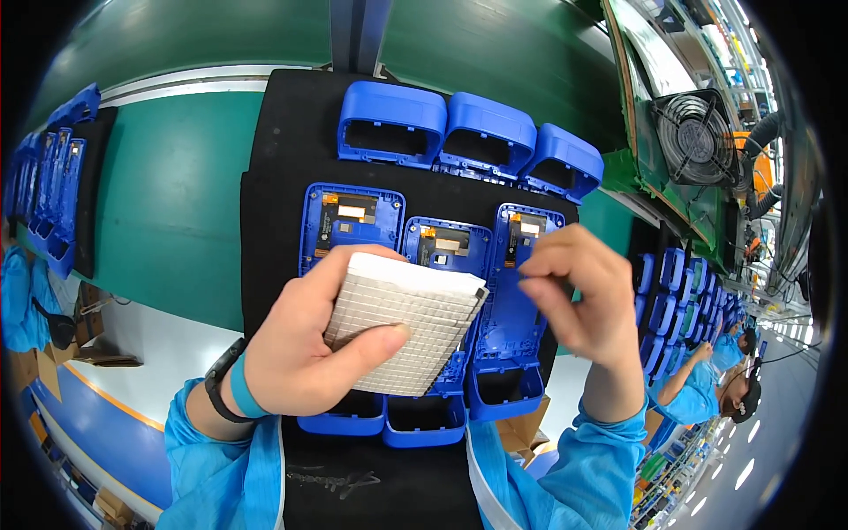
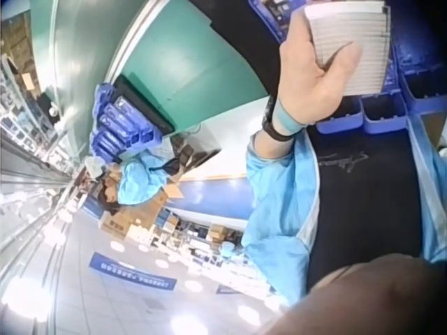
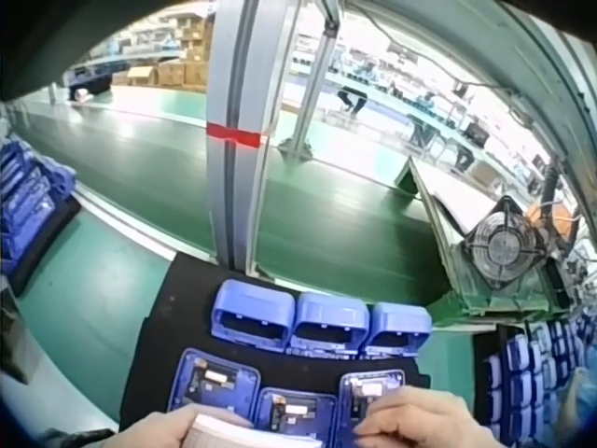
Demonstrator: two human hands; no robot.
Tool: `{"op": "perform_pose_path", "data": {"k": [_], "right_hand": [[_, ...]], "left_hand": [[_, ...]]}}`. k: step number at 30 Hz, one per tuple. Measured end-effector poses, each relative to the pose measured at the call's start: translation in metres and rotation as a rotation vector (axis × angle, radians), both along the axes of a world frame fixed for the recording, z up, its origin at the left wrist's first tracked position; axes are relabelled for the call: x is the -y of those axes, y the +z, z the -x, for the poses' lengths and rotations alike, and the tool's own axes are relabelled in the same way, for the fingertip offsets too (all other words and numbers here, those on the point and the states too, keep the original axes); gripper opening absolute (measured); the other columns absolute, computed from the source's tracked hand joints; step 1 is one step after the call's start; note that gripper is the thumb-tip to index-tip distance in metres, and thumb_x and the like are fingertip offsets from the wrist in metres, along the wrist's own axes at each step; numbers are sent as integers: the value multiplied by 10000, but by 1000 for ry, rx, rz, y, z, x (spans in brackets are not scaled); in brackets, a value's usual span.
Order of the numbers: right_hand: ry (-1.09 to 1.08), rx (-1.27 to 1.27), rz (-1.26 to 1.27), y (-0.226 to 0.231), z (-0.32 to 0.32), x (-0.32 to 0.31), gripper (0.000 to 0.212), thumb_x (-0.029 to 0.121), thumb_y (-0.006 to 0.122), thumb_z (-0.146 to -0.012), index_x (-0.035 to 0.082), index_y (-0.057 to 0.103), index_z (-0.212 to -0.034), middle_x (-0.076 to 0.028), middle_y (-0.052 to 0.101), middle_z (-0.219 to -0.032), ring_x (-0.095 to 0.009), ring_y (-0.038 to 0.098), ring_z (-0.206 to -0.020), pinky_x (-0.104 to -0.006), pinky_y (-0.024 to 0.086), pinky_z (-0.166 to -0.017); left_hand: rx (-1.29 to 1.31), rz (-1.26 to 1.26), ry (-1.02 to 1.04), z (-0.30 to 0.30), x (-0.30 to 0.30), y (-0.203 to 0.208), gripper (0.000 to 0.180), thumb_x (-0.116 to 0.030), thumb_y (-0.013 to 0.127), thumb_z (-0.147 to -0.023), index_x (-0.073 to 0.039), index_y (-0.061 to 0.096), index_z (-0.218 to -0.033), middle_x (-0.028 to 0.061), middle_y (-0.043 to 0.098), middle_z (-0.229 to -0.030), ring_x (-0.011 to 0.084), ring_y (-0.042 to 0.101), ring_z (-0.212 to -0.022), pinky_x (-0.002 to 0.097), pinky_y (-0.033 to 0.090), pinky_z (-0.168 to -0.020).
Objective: The person assembles small electronic components into plastic electronic housings by hand on a production line.
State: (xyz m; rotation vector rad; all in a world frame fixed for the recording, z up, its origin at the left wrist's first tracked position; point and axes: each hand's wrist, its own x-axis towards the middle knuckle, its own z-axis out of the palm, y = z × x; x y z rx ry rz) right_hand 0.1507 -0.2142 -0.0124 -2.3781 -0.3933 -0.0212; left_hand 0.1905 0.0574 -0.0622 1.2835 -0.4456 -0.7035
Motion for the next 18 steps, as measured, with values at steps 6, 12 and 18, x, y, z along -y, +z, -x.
{"op": "perform_pose_path", "data": {"k": [6,12,18], "right_hand": [[28,-8,-50,-3,3,-21,178,-25,748,-724,12,643,-863,-111,635,-839,-220,624,-704,-293,488,-601],[57,46,-56,-7,1,-22,202,-45,747,-705,21,637,-862,-110,634,-825,-238,622,-690,-299,488,-580],[159,188,118,-8,4,-23,244,-73,731,-674,18,596,-857,-120,605,-841,-256,590,-654,-325,465,-539]], "left_hand": [[107,-35,-13,1,0,1,448,-78,653,-884,34,448,-1266,172,658,-1075,222,669,-997,315,531,-829],[141,-94,-22,1,1,5,452,-69,653,-870,36,452,-1261,160,656,-1065,210,662,-982,322,528,-838],[216,-161,-29,1,3,6,440,-64,660,-856,32,474,-1244,170,664,-1023,232,675,-950,327,531,-820]]}}
